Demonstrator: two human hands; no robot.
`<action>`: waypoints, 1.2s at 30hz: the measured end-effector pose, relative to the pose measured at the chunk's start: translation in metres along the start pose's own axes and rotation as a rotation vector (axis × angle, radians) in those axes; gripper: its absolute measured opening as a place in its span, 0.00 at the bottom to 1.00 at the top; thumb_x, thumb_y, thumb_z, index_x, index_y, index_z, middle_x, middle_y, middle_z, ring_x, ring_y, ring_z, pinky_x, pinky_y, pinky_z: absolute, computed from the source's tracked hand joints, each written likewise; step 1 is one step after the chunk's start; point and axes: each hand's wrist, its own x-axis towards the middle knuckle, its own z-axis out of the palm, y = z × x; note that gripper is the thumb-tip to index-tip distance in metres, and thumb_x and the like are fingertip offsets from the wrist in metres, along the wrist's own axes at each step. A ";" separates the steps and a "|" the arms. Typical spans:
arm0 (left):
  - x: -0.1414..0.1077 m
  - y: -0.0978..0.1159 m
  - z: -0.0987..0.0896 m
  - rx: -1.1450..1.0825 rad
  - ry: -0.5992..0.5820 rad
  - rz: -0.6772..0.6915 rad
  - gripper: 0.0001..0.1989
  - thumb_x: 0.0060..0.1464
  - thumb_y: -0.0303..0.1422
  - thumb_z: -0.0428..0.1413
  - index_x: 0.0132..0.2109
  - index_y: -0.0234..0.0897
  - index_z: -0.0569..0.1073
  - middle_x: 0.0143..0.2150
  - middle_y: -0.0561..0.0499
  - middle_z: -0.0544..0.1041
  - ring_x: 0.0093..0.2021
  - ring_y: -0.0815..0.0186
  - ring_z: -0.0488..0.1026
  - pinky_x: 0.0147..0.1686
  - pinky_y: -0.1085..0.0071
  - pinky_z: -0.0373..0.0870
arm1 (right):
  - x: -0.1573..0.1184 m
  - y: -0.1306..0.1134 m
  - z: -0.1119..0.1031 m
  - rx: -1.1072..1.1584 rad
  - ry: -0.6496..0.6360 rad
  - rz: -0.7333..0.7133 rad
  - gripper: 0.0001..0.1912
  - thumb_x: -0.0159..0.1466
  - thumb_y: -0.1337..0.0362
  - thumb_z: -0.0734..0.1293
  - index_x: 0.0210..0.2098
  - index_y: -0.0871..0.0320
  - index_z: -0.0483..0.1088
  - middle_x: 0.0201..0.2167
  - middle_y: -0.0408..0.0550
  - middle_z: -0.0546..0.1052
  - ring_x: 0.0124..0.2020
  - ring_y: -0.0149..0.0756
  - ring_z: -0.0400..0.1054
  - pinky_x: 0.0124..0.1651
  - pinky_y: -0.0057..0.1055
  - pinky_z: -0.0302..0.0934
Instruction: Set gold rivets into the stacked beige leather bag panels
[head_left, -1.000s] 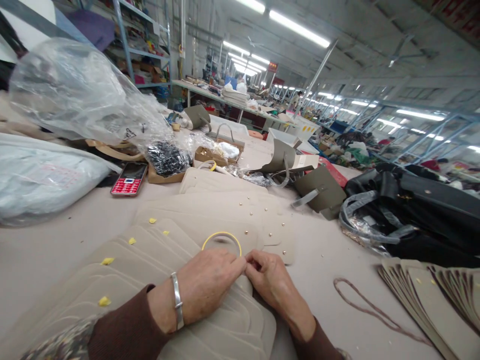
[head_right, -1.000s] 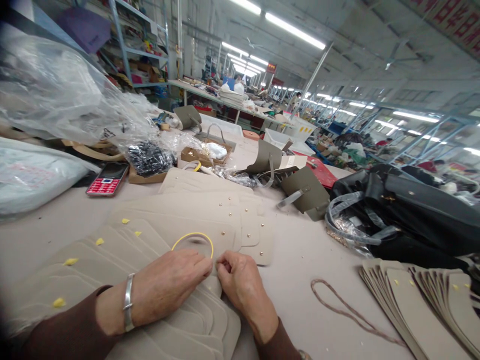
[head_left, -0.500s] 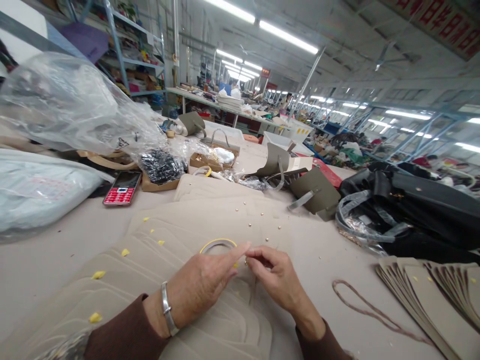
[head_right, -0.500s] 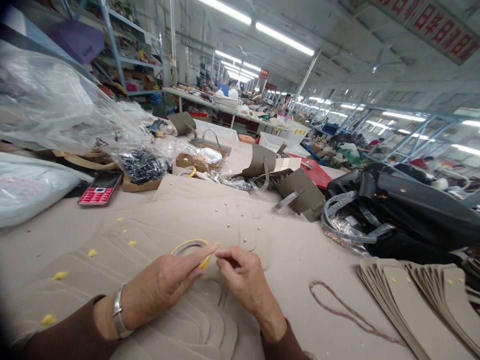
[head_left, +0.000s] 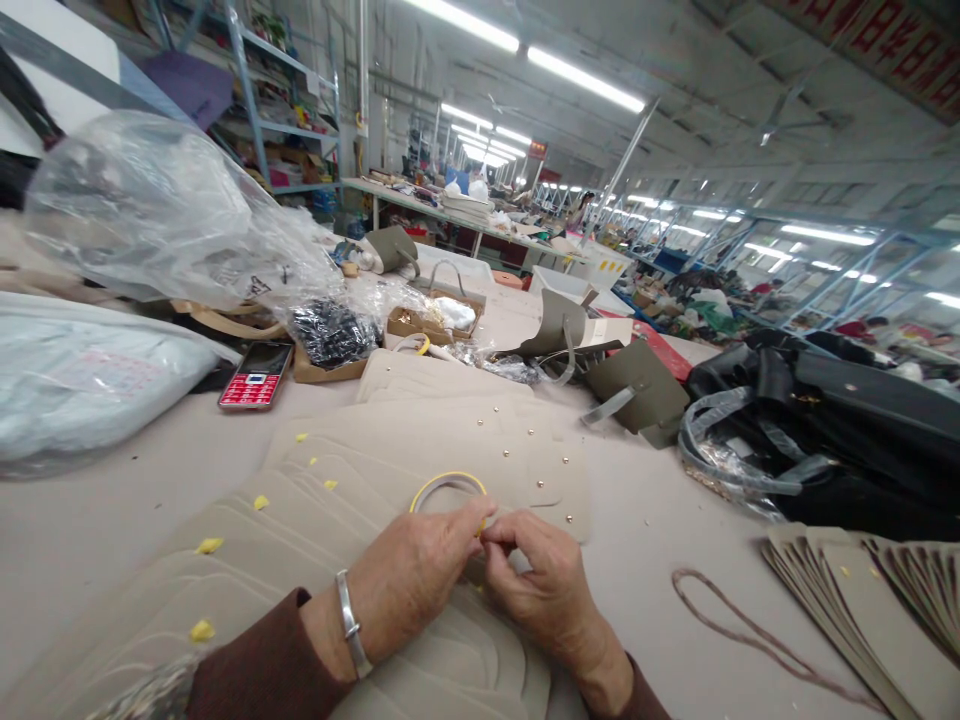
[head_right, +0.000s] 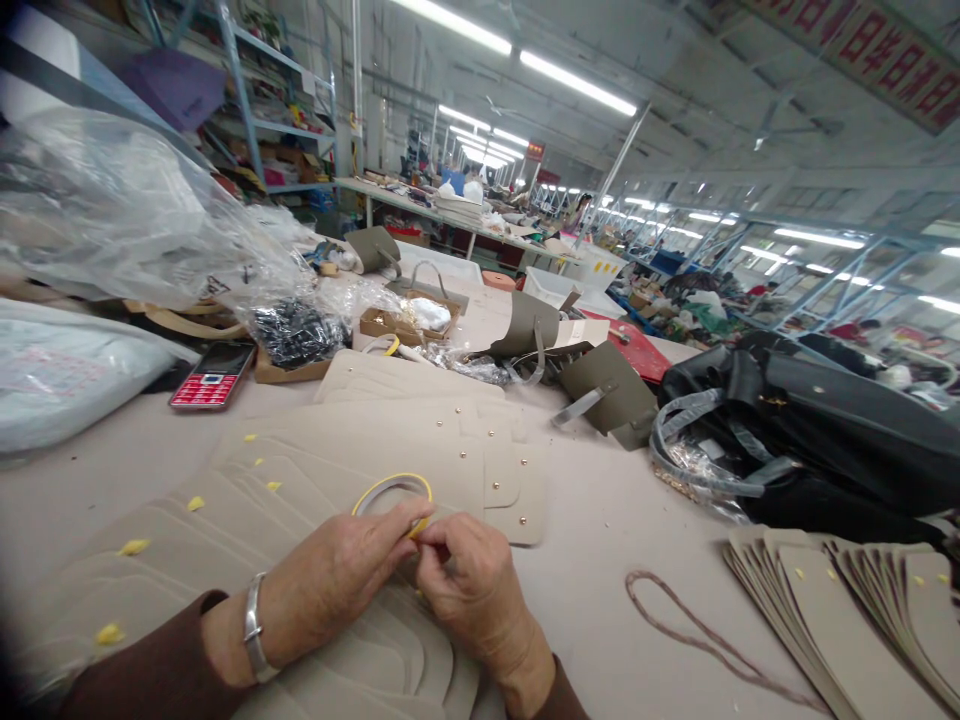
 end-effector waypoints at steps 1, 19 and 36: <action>0.001 0.001 -0.001 -0.007 -0.012 -0.024 0.11 0.61 0.24 0.48 0.50 0.36 0.63 0.34 0.52 0.78 0.30 0.65 0.76 0.25 0.72 0.67 | -0.001 0.000 0.001 -0.031 0.022 -0.005 0.08 0.58 0.75 0.62 0.27 0.58 0.69 0.22 0.44 0.74 0.23 0.30 0.68 0.30 0.25 0.60; 0.003 0.010 -0.003 0.149 0.189 0.063 0.10 0.58 0.22 0.43 0.31 0.39 0.63 0.24 0.55 0.67 0.22 0.68 0.64 0.22 0.71 0.54 | 0.012 -0.016 0.003 0.642 0.008 0.950 0.12 0.51 0.58 0.70 0.22 0.62 0.70 0.13 0.43 0.72 0.14 0.30 0.66 0.20 0.26 0.63; 0.006 0.013 -0.006 0.251 -0.282 -0.223 0.09 0.59 0.21 0.47 0.40 0.37 0.69 0.38 0.46 0.72 0.38 0.57 0.69 0.36 0.62 0.70 | -0.001 0.019 0.000 0.258 -0.193 0.965 0.10 0.54 0.60 0.66 0.22 0.60 0.69 0.14 0.39 0.69 0.15 0.28 0.64 0.19 0.22 0.61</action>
